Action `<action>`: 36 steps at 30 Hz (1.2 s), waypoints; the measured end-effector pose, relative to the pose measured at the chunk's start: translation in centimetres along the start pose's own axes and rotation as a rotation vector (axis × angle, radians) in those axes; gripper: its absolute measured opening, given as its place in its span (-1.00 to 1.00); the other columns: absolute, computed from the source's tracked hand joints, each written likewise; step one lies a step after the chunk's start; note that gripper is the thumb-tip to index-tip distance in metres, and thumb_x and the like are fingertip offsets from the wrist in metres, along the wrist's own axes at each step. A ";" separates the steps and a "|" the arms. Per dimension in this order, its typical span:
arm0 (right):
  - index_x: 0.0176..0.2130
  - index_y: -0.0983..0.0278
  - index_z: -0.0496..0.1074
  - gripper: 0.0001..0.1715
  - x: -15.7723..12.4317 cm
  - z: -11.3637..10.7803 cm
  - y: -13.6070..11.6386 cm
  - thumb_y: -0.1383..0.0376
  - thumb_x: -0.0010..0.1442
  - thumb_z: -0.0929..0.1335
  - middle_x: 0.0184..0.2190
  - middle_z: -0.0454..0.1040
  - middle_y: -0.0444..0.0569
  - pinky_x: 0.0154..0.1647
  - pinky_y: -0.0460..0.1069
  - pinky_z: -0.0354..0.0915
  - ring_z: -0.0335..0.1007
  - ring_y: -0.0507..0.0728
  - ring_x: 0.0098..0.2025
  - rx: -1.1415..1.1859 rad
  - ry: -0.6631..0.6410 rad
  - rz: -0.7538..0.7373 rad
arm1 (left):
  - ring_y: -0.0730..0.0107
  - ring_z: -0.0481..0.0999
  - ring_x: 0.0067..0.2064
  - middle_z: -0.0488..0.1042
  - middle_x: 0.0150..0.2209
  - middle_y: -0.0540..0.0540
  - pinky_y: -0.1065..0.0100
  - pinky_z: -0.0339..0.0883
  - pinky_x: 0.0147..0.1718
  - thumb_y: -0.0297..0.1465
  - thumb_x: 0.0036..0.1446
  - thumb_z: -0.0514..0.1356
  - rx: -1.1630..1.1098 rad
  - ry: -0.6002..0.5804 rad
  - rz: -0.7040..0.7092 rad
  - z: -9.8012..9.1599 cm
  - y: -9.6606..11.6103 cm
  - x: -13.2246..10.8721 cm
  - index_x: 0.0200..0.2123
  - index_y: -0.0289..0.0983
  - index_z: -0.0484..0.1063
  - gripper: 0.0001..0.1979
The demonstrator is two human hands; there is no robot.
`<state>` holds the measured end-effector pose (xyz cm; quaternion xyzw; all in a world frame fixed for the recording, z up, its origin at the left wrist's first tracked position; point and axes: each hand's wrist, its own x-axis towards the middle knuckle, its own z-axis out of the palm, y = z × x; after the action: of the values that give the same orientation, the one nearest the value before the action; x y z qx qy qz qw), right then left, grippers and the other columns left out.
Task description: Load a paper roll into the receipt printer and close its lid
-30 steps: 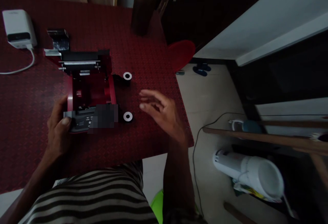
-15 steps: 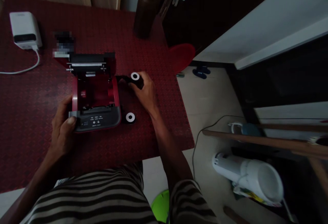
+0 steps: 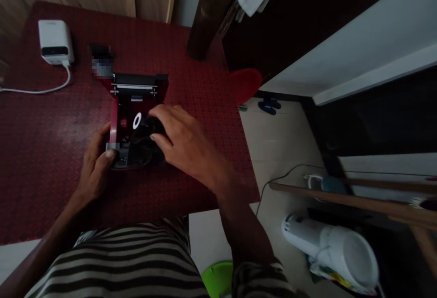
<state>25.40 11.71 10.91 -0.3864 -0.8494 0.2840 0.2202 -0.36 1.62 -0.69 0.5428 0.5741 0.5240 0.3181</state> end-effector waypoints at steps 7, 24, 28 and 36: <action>0.12 0.27 0.65 -0.55 4.3 4.7 -2.5 0.67 0.49 0.35 0.02 0.78 0.15 0.27 0.24 0.59 0.70 0.36 0.16 -0.450 -0.163 0.023 | -0.25 0.60 0.46 0.58 0.46 -0.30 -0.30 0.49 0.49 0.18 0.59 0.26 -0.022 -0.026 -0.017 -0.2 -0.8 -0.3 0.59 -0.07 0.45 -0.27; 0.04 0.24 0.73 -0.60 7.4 6.2 -2.4 0.61 0.51 0.38 0.02 0.81 0.18 0.36 0.25 0.56 0.74 0.39 0.20 -0.547 -0.281 0.098 | -0.25 0.58 0.48 0.55 0.49 -0.31 -0.30 0.44 0.51 0.14 0.60 0.27 -0.034 -0.039 -0.034 -0.3 -0.7 -0.5 0.62 -0.07 0.42 -0.27; 0.07 0.21 0.72 -0.44 6.0 4.7 -1.2 0.70 0.47 0.31 0.11 0.82 0.07 0.45 0.24 0.52 0.72 0.31 0.25 -0.339 -0.241 -0.015 | -0.26 0.59 0.47 0.56 0.47 -0.30 -0.30 0.46 0.50 0.15 0.59 0.27 -0.026 -0.028 -0.024 -0.2 -0.8 -0.4 0.61 -0.06 0.44 -0.28; -0.14 0.20 0.75 -0.56 5.1 3.0 -0.7 0.59 0.54 0.35 -0.10 0.79 -0.02 0.25 0.16 0.51 0.66 0.21 0.00 -0.117 -0.368 -0.166 | -0.27 0.60 0.47 0.59 0.45 -0.30 -0.30 0.47 0.51 0.20 0.58 0.25 -0.004 -0.017 -0.033 -0.3 -0.9 -0.3 0.59 -0.08 0.47 -0.25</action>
<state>20.14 14.42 9.87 -0.2688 -0.9193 0.2809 0.0613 -0.86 1.39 -1.57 0.5369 0.5793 0.5153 0.3326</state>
